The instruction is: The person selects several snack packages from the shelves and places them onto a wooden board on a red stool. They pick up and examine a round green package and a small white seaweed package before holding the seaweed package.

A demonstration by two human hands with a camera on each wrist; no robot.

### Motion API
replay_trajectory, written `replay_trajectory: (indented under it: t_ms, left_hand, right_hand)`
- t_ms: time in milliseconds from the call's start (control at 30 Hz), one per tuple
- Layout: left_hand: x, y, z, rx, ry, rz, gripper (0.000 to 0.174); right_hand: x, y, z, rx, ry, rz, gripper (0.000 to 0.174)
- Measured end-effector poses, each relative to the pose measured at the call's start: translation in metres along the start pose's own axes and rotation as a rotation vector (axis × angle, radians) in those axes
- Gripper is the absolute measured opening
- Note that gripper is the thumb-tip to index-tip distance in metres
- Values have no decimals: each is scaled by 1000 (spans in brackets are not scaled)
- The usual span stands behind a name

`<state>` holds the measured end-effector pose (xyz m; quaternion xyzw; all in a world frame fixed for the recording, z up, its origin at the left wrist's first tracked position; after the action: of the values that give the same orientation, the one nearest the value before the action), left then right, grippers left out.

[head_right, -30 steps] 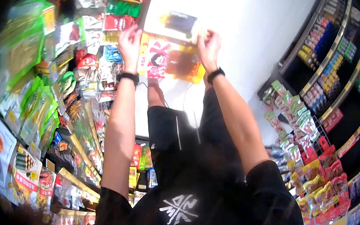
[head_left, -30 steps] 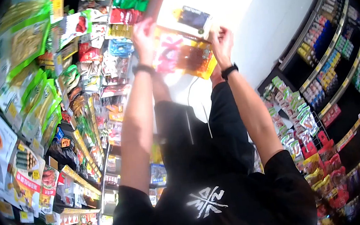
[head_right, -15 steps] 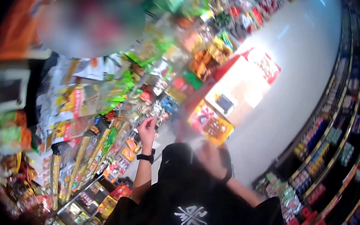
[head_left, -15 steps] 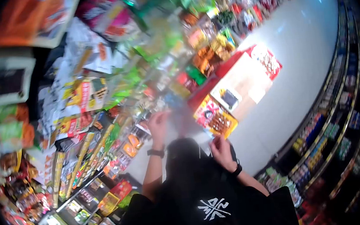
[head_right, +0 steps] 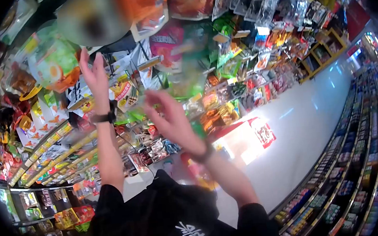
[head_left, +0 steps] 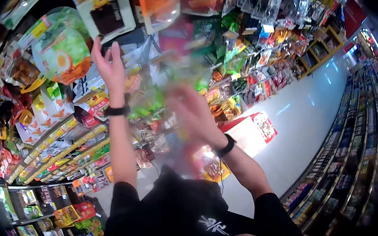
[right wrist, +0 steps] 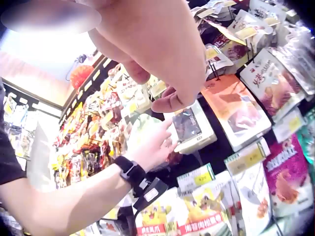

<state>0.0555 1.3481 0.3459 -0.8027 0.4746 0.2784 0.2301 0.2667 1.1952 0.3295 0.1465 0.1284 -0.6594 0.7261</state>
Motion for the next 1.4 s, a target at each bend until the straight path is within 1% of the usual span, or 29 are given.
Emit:
replay_trajectory:
  t_ms: [67,100,133,200,233,300,333,367,400,433,467,533,567,600,633,667,700,733,767,867,933,967,1067,1100,1167,1233,1267,1333,1400]
  left_hand:
    - [-34,1,27,-163,30,54,73]
    - [-45,0,40,-408,-20,93,85]
    - [-51,-3,36,-606,-168,41,88]
    - [-61,-1,50,-279,12,23,82]
    - [-64,0,53,-180,66,20,77]
    - [-63,4,63,18,177,20,68]
    - [-63,4,67,3,148,15,64]
    - [-62,3,73,-13,121,7,60]
    - [-61,3,83,-30,93,-6,56]
    - [-60,3,99,-79,51,-35,55]
    - [-56,4,95,-141,125,-42,55]
    - [-54,3,82,-32,233,39,55]
    - [-53,2,82,48,264,69,56]
    - [-55,0,84,37,218,46,58]
    - [-52,-2,94,211,340,103,58]
    - [-48,-7,103,388,457,162,58]
    - [-45,-7,96,461,608,220,57]
    - [-44,-6,97,506,603,219,56]
    - [-44,-6,98,551,597,223,55]
    - [-42,-8,102,587,600,187,54]
    - [-38,-8,109,603,607,86,55]
    - [-37,-7,111,655,602,76,55]
    - [-33,-9,118,861,662,21,36]
    - [-29,-8,111,879,660,11,24]
    - [-19,-10,87,922,647,41,22]
    - [-2,-7,61,948,642,60,21]
    - [7,-6,58,931,615,72,22]
    - [21,2,32,901,563,77,17]
    - [29,7,8,827,563,77,14]
  right_hand:
    - [-41,-10,3,-40,113,-29,36]
    - [-62,-15,-4,-62,165,-52,36]
    - [-81,-19,-4,-85,219,-77,37]
    - [-112,-25,-7,-53,99,-95,41]
    - [-126,-28,-10,-36,36,-104,42]
    - [-153,-35,-11,92,210,-141,47]
    - [-160,-39,-10,156,293,-156,50]
    - [-168,-40,-20,140,176,-159,55]
    - [-179,-41,-27,280,309,-154,56]
    - [-194,-39,-46,417,443,-145,57]
    - [-204,-40,-52,421,432,-127,56]
    - [-219,-43,-56,431,409,-90,54]
    - [-228,-43,-61,318,284,-68,53]
    - [-231,-46,-63,206,153,-48,51]
    - [-230,-49,-59,246,158,-41,43]
    - [-229,-53,-57,195,165,-58,42]
    - [-226,-56,-55,144,171,-79,40]
    - [-223,-56,-52,93,177,-105,38]
    - [-219,-54,-49,99,183,-134,27]
    - [-215,-48,-41,331,259,-151,21]
    - [-206,-49,-31,289,244,-184,20]
    - [-201,-51,-24,267,235,-202,20]
    - [-196,-53,-13,299,224,-90,23]
    - [-192,-53,-8,301,226,-88,23]
    - [-186,-53,2,303,234,-78,23]
    - [-183,-49,3,412,285,-90,22]
    - [-182,-47,4,465,311,-95,21]
    - [-174,-43,3,336,189,-73,18]
    - [-166,-41,4,206,103,-54,15]
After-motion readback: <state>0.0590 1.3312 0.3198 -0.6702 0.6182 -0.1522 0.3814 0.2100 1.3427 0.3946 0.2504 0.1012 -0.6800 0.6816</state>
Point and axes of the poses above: each hand's wrist, its own x-axis away from the middle knuckle, its own y-axis out of the back of the hand, z = x × y, the point moved 6 cm from there along -x, towards the middle knuckle, and after that the axes turned 3 degrees about y, right-handed, at the moved point
